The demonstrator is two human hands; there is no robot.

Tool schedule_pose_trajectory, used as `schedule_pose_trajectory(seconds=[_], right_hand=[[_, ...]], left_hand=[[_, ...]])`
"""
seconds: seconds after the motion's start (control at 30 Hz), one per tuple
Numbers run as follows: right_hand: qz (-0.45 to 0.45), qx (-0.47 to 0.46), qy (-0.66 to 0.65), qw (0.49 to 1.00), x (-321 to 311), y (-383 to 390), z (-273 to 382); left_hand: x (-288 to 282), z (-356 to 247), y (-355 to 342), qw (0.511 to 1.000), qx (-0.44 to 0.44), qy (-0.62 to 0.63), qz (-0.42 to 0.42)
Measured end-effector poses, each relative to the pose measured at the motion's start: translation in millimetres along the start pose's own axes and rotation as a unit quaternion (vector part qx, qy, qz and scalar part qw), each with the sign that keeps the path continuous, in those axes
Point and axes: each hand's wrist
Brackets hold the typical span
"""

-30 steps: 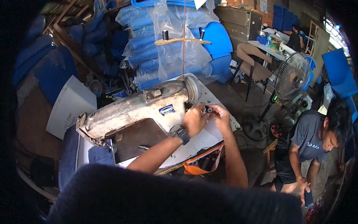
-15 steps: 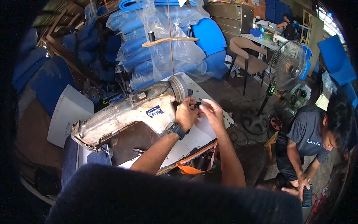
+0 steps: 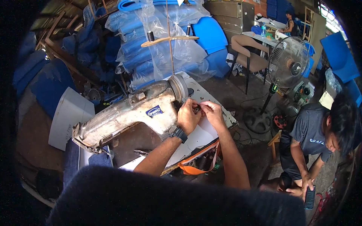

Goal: Preparing and manipulating denim upholstery fabric pieces at an industrial sewing machine.

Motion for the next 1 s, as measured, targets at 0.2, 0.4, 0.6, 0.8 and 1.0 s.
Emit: schedule_pose_trajectory(seconds=[0.2,0.4,0.6,0.8,1.0], right_hand=[[-0.062,-0.082,0.055,0.993,-5.0,-1.8,-8.1],[-0.061,-0.078,0.03,0.995,3.2,-1.3,-1.4],[0.048,-0.006,0.108,0.993,-7.0,-4.4,-3.9],[-0.041,-0.037,0.13,0.99,-2.5,-1.7,-5.3],[-0.002,0.013,0.087,0.996,-13.6,-7.6,-7.5]], left_hand=[[-5.4,-2.0,0.1,0.997,0.029,-0.077,-0.016],[-12.7,-6.7,4.2,0.999,-0.025,-0.025,0.039],[-16.7,-5.0,1.5,0.996,-0.008,-0.026,0.085],[-16.6,-0.5,3.0,0.999,0.015,0.004,0.046],[-4.7,12.0,4.7,0.999,0.043,-0.022,-0.006]])
Point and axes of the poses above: each hand's wrist, its own y-axis away from the middle knuckle, its own x-axis out of the palm, z = x × y, and after that the axes turned 10 degrees about -y, right-handed
